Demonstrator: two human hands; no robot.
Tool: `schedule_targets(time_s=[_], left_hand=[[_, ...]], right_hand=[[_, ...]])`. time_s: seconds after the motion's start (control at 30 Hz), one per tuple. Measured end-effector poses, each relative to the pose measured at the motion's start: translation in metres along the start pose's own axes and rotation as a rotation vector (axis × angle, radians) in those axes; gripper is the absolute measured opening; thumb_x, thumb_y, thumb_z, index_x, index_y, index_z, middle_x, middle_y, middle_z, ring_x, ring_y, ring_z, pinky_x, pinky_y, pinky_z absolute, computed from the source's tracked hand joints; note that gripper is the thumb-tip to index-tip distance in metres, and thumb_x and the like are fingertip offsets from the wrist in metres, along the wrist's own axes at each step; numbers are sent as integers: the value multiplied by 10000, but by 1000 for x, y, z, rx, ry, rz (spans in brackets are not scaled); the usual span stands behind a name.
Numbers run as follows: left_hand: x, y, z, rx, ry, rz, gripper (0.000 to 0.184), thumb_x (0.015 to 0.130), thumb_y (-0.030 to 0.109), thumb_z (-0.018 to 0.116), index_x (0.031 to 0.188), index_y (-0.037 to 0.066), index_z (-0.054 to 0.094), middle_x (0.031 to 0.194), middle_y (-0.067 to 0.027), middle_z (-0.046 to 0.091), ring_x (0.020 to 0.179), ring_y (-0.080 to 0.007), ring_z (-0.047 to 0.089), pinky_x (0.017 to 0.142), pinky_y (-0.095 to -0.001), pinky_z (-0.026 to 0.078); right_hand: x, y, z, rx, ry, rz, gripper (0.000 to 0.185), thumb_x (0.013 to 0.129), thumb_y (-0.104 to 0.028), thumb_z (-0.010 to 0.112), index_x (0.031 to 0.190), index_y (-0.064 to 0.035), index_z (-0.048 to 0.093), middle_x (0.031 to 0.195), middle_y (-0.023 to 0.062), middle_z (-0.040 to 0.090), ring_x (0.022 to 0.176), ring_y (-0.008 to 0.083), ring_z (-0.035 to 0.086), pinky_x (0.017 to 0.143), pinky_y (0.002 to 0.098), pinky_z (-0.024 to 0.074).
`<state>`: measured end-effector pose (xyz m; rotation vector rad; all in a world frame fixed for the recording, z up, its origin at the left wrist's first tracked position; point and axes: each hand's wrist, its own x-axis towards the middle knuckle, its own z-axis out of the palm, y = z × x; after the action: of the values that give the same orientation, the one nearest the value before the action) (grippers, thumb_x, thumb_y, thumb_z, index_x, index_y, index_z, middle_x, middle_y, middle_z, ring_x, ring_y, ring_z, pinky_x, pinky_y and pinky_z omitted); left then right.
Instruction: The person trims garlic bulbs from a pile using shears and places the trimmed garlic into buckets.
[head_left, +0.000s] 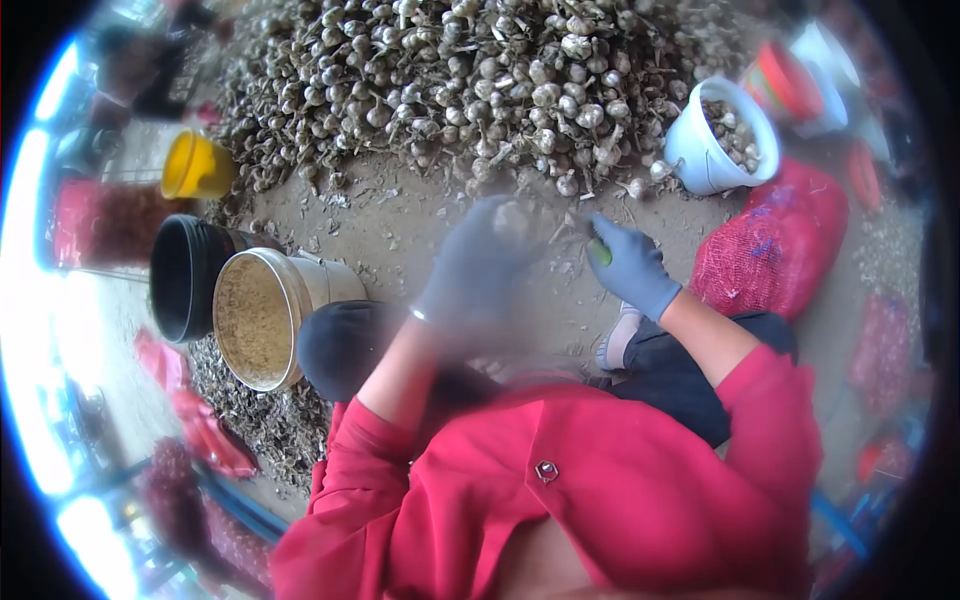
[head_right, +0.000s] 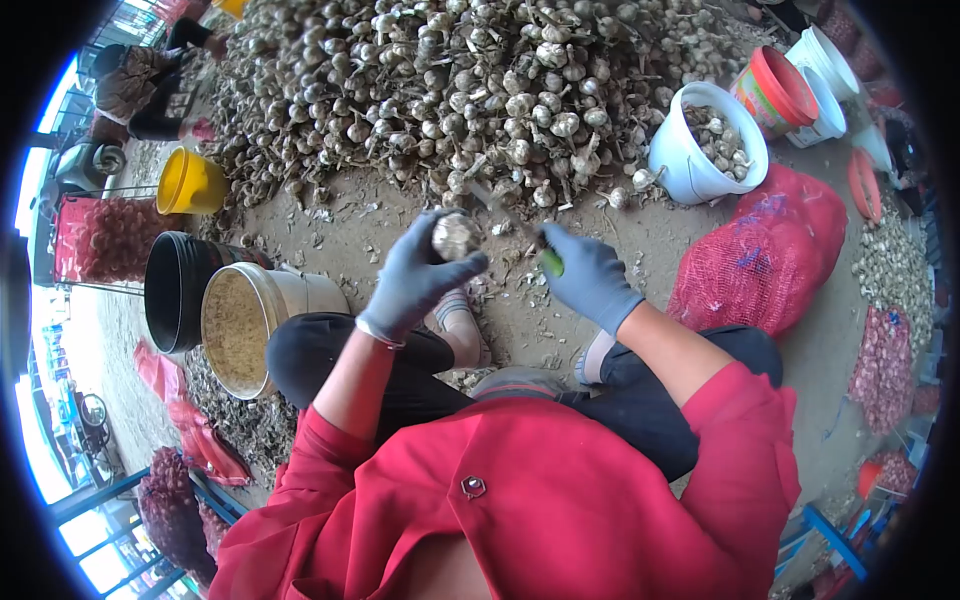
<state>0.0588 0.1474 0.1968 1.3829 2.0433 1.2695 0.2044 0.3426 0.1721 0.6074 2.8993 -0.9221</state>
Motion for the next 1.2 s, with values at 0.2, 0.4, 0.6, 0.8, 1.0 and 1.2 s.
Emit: schedule_targets(time_s=[0.2,0.4,0.6,0.8,1.0,1.2], left_hand=[[-49,-24,-142,55,612,-304,529,820,-71,601,1304,77,446,1094,-72,553,935,-150,577,813,-285,514],[-121,-30,-211,994,524,-638,644,849,177,682,1400,74,365,1355,-196,423,1230,-303,459,1003,-366,409],[-4,2,-81,223,232,-491,389,883,112,641,1260,71,554,1034,-87,661,836,-139,646,718,-260,524],[55,-109,75,-95,-154,-603,455,839,221,657,1215,-16,558,1020,-121,685,856,-176,652,827,-292,501],[63,-200,157,257,-438,-624,589,783,241,709,1295,42,498,934,-123,645,671,-159,630,557,-285,542],[99,-228,133,-594,-592,-916,630,746,75,742,1285,-2,427,913,-106,615,704,-189,643,610,-333,575]], right_hand=[[14,83,36,0,-245,447,486,760,-348,597,1163,-80,555,1013,215,648,971,385,615,835,451,481],[13,173,113,-88,-393,564,469,705,-346,661,1051,-33,614,959,217,657,905,362,640,781,427,492],[51,176,148,35,-551,752,507,748,-332,586,1175,-59,623,1177,222,609,1082,365,600,932,414,463],[57,143,141,-110,-294,621,342,826,-280,537,1044,-40,647,1070,227,644,1000,385,624,845,454,487],[41,126,136,-59,-361,542,346,876,-354,529,1063,-87,644,1069,208,640,1004,390,612,844,468,490],[35,91,141,89,-241,439,305,866,-353,533,1022,-102,610,978,215,647,929,408,619,793,489,487]])
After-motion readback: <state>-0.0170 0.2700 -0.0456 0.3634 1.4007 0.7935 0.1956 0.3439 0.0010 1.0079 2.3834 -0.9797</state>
